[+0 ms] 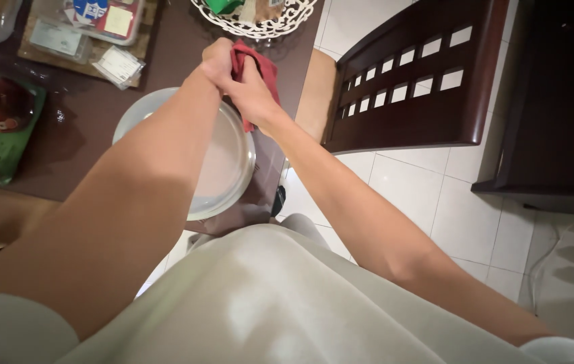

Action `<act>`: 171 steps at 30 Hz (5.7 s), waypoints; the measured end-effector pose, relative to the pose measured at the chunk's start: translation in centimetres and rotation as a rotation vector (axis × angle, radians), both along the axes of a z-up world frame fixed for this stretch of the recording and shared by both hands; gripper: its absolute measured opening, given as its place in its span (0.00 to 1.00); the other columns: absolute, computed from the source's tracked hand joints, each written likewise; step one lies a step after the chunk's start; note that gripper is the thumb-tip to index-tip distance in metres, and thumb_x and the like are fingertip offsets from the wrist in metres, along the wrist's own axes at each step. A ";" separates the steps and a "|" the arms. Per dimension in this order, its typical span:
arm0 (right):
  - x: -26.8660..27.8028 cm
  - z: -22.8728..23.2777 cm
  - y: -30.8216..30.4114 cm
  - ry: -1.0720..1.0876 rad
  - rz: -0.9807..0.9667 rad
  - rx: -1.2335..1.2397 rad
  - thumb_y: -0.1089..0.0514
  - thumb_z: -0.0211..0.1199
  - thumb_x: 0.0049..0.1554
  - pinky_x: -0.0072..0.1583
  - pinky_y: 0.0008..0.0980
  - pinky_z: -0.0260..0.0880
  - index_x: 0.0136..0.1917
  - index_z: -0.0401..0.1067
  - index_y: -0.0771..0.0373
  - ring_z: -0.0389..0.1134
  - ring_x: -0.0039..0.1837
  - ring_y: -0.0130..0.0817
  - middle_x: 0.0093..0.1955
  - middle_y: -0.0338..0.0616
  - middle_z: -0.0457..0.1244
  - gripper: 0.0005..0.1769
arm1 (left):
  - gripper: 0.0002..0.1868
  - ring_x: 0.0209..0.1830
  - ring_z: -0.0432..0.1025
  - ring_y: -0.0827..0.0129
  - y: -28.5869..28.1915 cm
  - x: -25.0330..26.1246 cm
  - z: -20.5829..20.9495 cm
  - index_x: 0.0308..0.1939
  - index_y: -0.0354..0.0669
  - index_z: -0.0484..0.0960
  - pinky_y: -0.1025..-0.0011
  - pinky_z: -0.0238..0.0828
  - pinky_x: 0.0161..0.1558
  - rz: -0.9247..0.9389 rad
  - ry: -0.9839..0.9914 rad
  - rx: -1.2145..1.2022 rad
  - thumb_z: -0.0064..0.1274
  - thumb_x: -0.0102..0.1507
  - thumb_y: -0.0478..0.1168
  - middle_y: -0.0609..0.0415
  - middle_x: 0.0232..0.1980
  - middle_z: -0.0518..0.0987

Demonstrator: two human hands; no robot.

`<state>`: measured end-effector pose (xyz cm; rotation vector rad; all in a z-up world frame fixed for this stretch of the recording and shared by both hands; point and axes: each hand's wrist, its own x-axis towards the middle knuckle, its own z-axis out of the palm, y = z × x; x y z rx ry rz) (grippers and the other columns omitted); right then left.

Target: The person wipes a dark wooden dining table with a red cloth, moving around items such as bananas, jars, and packaged snacks to reach different areas. The person repeatedly wipes the same sections and edges of the table throughout the clip.

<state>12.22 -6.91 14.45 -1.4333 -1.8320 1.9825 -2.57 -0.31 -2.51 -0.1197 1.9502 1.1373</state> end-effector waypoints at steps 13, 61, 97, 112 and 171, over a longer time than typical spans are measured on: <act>0.9 -5.7 7.2 0.042 -0.273 0.488 0.56 0.62 0.44 0.44 0.33 0.71 0.40 0.74 0.52 0.70 0.39 0.36 0.36 0.38 0.71 0.07 | 0.09 0.24 0.78 0.73 -4.6 -0.7 5.8 0.36 0.50 0.80 0.76 0.83 0.28 -0.338 0.170 0.180 0.42 0.60 0.39 0.54 0.31 0.82; -8.3 -21.8 10.8 0.179 0.878 1.342 0.54 0.51 0.69 0.79 0.53 0.51 0.77 0.61 0.48 0.51 0.82 0.45 0.82 0.41 0.52 0.24 | 0.17 0.69 0.69 0.60 -18.0 2.0 -0.3 0.57 0.49 0.80 0.53 0.54 0.75 -0.571 1.432 -0.013 0.52 0.66 0.47 0.49 0.62 0.78; -12.2 -4.4 -13.5 0.340 0.621 0.137 0.54 0.59 0.63 0.75 0.58 0.58 0.78 0.58 0.56 0.55 0.77 0.65 0.75 0.71 0.56 0.32 | 0.19 0.57 0.74 0.57 -37.7 -8.9 -5.1 0.58 0.57 0.85 0.56 0.73 0.55 -0.087 1.212 -0.136 0.52 0.63 0.39 0.60 0.53 0.83; -11.3 -4.3 -13.7 0.104 0.709 0.474 0.57 0.58 0.60 0.76 0.56 0.56 0.77 0.61 0.45 0.53 0.80 0.57 0.77 0.61 0.57 0.32 | 0.25 0.76 0.63 0.61 -41.8 -4.7 -4.4 0.71 0.53 0.75 0.53 0.53 0.76 -0.549 1.388 -0.110 0.47 0.68 0.38 0.51 0.71 0.75; -10.7 -9.0 -14.4 -0.365 1.069 0.762 0.47 0.55 0.63 0.79 0.68 0.26 0.82 0.48 0.33 0.24 0.87 0.50 0.88 0.45 0.26 0.37 | 0.31 0.79 0.57 0.56 -33.3 -11.3 -7.7 0.76 0.44 0.69 0.51 0.49 0.76 -0.558 1.393 -0.242 0.47 0.67 0.39 0.42 0.74 0.71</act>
